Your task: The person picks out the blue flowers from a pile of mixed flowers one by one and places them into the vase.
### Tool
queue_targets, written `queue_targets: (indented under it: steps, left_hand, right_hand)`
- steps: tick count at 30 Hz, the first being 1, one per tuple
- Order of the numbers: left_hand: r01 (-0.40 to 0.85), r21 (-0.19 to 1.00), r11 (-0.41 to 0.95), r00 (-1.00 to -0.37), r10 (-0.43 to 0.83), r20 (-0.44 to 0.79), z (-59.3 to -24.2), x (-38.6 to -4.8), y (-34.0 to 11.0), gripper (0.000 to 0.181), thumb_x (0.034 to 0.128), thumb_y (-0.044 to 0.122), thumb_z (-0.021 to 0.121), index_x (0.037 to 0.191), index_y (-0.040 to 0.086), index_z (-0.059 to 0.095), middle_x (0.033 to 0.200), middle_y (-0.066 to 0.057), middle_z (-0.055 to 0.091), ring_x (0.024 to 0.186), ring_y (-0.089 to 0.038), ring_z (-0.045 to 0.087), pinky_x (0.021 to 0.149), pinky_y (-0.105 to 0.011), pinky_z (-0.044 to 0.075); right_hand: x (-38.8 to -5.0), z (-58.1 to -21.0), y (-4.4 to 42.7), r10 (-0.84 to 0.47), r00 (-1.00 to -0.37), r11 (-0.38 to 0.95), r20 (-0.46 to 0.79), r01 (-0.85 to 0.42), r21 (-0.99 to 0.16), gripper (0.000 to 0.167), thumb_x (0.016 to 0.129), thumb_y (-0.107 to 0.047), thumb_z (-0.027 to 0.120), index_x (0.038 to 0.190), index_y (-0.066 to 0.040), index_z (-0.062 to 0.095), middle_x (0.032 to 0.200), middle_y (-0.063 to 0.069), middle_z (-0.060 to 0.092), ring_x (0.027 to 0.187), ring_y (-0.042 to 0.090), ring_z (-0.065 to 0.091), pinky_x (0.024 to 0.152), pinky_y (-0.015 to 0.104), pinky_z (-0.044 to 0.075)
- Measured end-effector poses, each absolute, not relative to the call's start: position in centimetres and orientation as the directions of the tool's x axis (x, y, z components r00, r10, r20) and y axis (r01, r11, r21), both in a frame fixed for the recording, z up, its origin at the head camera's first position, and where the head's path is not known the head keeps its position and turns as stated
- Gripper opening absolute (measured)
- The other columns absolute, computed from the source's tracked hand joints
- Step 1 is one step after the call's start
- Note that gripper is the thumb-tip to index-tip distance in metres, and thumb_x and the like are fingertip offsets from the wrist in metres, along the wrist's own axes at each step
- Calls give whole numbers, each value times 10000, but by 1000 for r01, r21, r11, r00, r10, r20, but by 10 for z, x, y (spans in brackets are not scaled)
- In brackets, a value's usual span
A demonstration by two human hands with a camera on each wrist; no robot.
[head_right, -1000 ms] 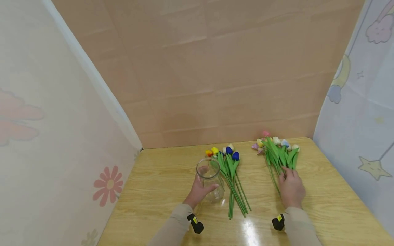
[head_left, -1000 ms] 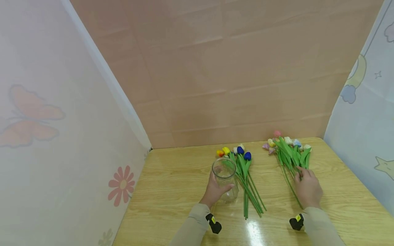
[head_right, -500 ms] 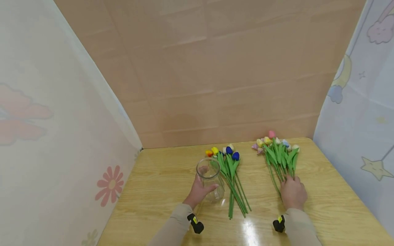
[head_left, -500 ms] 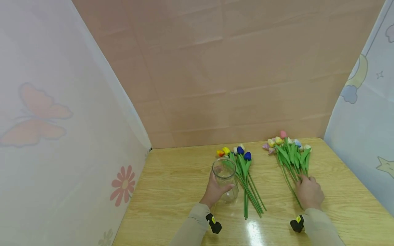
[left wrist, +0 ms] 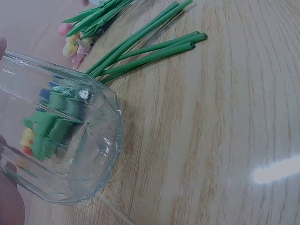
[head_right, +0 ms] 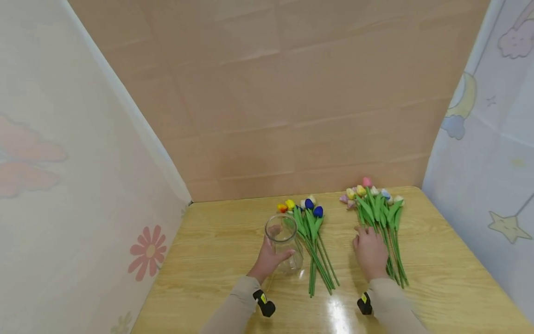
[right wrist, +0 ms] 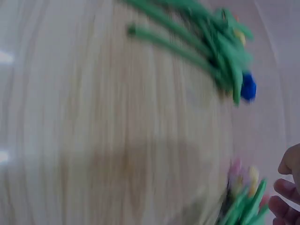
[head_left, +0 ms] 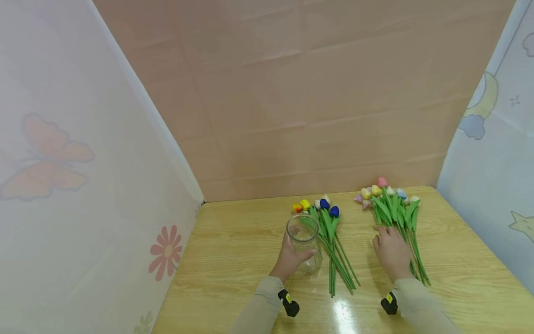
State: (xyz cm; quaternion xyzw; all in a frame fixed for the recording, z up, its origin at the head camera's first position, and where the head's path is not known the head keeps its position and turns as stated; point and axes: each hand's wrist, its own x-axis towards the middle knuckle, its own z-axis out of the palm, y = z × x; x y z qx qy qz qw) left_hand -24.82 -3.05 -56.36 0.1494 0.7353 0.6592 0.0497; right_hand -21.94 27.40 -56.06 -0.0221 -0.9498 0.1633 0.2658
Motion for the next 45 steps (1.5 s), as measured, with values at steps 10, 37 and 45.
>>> queue_targets:
  steps: [10, 37, 45]
  left_hand:
    - [164, 983, 87, -951, 278, 134, -565, -245, -29, 870, 800, 250, 807, 1479, 270, 263, 1477, -56, 374, 1398, -286, 315, 1103, -588, 272]
    - [177, 980, 92, -950, 275, 146, -566, -245, -30, 854, 816, 258, 794, 1482, 211, 261, 1484, -40, 364, 1410, -281, 296, 1102, -568, 288]
    - [165, 982, 95, -950, 281, 133, -567, -247, -32, 849, 815, 304, 791, 1478, 219, 268, 1489, -5, 343, 1419, -262, 281, 1098, -561, 296]
  right_hand:
    - [-227, -564, 187, -41, -954, 942, 297, -136, -306, 234, 856, -170, 722, 1040, -33, 675, 884, 98, 648, 721, 270, 629, 563, 397, 518]
    - [-226, -562, 168, 39, -965, 771, 258, -135, -622, 407, 962, -105, 551, 1352, -7, 491, 728, -5, 498, 534, 74, 414, 456, 228, 347]
    - [-228, -550, 198, 171, -738, 841, 653, -237, -487, 365, 907, 3, 614, 1269, 24, 566, 766, 75, 542, 551, 118, 444, 479, 271, 349]
